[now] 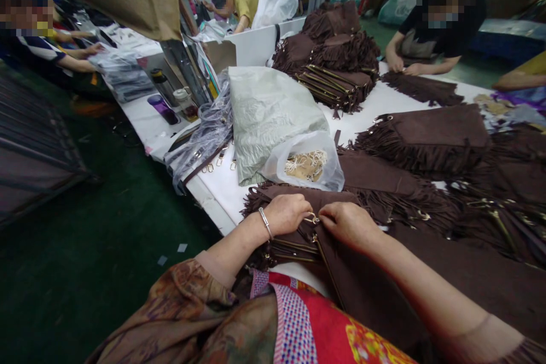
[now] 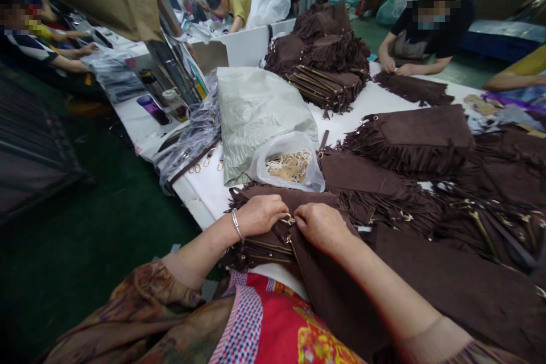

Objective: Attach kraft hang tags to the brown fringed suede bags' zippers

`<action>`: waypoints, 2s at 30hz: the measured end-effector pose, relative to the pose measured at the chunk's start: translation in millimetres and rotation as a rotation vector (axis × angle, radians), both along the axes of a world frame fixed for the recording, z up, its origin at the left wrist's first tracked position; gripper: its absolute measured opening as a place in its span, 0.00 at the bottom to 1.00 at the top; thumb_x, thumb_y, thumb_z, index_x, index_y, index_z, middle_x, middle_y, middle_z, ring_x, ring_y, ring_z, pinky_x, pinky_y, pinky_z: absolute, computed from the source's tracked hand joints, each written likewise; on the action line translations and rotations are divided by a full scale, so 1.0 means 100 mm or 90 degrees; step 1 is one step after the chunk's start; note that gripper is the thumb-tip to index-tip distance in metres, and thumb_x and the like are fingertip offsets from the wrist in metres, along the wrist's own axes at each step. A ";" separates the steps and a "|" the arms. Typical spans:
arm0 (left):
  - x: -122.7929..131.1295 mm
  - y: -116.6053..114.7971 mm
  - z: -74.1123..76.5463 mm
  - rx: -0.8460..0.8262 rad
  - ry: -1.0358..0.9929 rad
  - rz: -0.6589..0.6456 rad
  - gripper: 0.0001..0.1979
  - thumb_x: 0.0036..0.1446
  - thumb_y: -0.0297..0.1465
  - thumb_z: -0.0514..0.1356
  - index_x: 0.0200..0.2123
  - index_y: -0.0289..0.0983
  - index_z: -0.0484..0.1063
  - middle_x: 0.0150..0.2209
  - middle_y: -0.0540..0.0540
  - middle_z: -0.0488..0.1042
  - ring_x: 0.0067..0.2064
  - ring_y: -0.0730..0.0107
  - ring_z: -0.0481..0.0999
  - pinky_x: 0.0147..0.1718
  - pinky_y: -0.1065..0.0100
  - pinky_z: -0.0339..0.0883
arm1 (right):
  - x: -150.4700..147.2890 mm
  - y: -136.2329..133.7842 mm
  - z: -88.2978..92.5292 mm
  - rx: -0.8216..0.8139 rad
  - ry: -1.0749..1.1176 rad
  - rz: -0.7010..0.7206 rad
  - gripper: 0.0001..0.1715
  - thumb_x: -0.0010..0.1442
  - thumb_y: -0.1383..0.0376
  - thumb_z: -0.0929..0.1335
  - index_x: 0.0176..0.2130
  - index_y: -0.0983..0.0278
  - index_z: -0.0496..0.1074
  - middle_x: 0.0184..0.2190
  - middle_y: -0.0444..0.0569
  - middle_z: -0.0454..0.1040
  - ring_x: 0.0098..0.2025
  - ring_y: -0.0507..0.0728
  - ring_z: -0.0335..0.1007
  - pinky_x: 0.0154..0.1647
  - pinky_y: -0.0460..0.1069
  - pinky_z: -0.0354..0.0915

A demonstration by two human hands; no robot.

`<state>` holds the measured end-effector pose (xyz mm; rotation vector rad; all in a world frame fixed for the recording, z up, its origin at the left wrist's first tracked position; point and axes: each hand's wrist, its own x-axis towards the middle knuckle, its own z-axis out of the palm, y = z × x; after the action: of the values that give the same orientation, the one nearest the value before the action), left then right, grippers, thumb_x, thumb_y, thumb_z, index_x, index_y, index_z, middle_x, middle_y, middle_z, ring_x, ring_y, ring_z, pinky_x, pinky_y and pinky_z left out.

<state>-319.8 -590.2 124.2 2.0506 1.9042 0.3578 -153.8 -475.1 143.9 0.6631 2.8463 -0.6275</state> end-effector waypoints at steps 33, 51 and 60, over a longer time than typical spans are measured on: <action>0.30 -0.07 -0.08 0.082 -0.138 0.098 0.06 0.57 0.30 0.61 0.33 0.39 0.79 0.35 0.44 0.76 0.41 0.63 0.74 0.43 0.65 0.68 | 0.03 -0.09 -0.33 -0.349 0.182 -0.250 0.19 0.61 0.55 0.60 0.26 0.63 0.69 0.22 0.43 0.69 0.27 0.54 0.64 0.27 0.47 0.56; 0.44 -0.14 0.11 -0.095 -0.944 0.313 0.13 0.50 0.38 0.67 0.30 0.33 0.73 0.30 0.47 0.74 0.31 0.75 0.70 0.30 0.73 0.62 | 0.70 -0.42 -0.29 -0.014 0.182 -0.086 0.16 0.63 0.66 0.63 0.49 0.64 0.71 0.50 0.57 0.72 0.50 0.61 0.67 0.51 0.56 0.64; 0.57 -0.13 0.22 0.022 -0.683 0.201 0.17 0.62 0.34 0.57 0.51 0.34 0.75 0.31 0.46 0.77 0.29 0.75 0.72 0.34 0.70 0.69 | 0.82 -0.30 -0.14 0.030 0.231 -0.080 0.13 0.63 0.72 0.60 0.38 0.64 0.73 0.35 0.52 0.75 0.38 0.56 0.71 0.41 0.50 0.67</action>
<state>-262.3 -603.3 146.3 1.1100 1.4605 1.2544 -72.0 -504.7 130.2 0.8158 3.1785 -0.7719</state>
